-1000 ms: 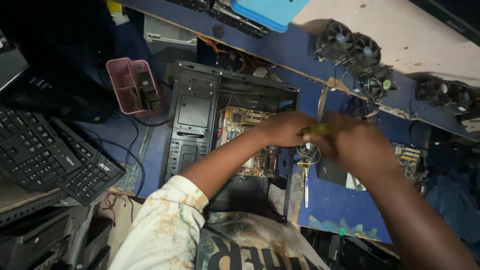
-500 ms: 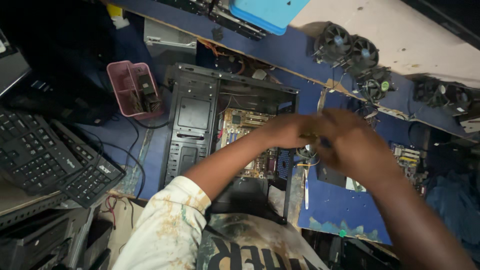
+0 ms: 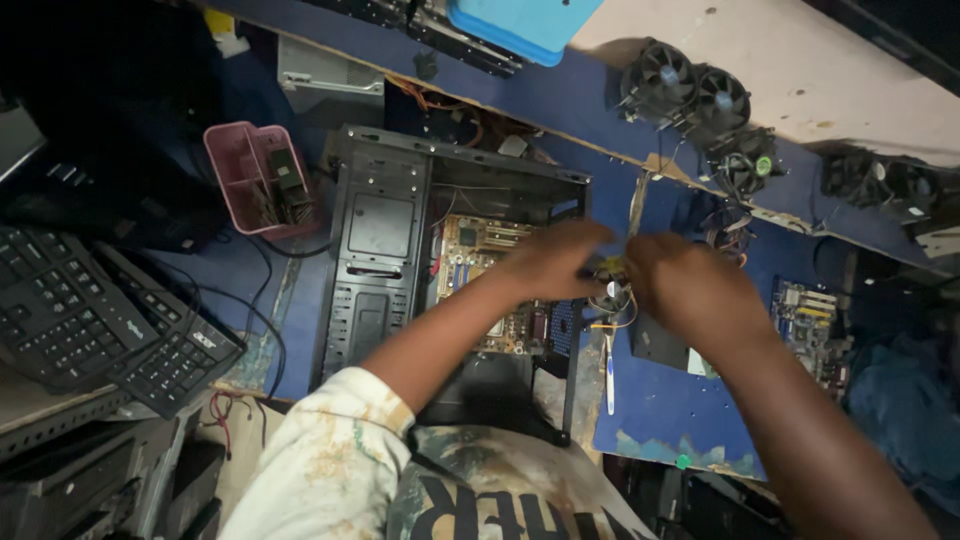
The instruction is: The person uses a screwdriver to remove screws from a motherboard inside a computer case. They then remove the motherboard and place it on the table. The person continues to remove screws from the case and other components.
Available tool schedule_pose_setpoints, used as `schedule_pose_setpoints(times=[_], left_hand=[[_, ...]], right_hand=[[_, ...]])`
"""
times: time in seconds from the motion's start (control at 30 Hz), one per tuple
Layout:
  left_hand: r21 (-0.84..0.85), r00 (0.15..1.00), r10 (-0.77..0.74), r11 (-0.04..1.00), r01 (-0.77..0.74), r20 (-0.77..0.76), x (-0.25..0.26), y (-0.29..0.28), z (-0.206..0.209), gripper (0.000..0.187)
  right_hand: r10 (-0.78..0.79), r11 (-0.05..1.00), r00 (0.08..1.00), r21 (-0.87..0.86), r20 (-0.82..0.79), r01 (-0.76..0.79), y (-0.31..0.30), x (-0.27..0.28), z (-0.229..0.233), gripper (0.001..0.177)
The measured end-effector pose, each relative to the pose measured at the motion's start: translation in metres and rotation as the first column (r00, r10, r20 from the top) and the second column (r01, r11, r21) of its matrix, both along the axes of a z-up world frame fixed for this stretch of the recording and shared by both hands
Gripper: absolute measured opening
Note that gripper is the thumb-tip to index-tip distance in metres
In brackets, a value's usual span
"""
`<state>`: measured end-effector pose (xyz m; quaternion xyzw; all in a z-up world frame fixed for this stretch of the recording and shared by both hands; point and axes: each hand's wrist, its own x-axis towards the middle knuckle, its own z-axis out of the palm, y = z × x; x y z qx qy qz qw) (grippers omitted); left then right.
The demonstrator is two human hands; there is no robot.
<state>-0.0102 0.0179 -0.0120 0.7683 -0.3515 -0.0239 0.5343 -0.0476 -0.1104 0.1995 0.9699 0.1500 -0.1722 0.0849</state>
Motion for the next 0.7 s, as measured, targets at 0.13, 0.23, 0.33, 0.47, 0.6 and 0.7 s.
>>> schedule_pose_setpoints(times=[0.13,0.23,0.33,0.47,0.6,0.7], left_hand=[[0.589,0.944,0.271,0.738,-0.33,0.19,-0.027,0.024,-0.059,0.042],[0.693,0.948,0.319,0.682,-0.234,0.005,-0.053,0.03,-0.11,0.045],[0.724,0.95,0.291,0.63,-0.281,0.116,-0.064,0.023,-0.15,0.027],[0.637,0.93,0.294,0.679,-0.365,0.218,-0.06,0.015,-0.173,0.026],[0.728,0.965,0.2,0.635,-0.258,0.168,-0.054,0.02,-0.162,0.019],[0.782,0.981,0.174,0.598,-0.176,0.088,-0.052,0.022,-0.142,0.02]], right_hand=[[0.101,0.965,0.986,0.226,0.134,-0.129,-0.012,-0.006,-0.004,0.023],[0.209,0.933,0.962,0.259,0.175,-0.25,-0.016,-0.006,-0.005,0.026],[0.258,0.899,0.941,0.304,0.218,-0.317,-0.014,-0.004,-0.007,0.035],[-0.002,0.988,1.0,0.154,0.01,0.001,0.001,-0.008,-0.012,0.039],[-0.158,0.987,0.987,-0.004,-0.03,0.158,0.003,-0.011,-0.016,0.036],[0.051,0.958,0.997,0.281,0.05,-0.063,-0.007,-0.013,-0.02,0.05]])
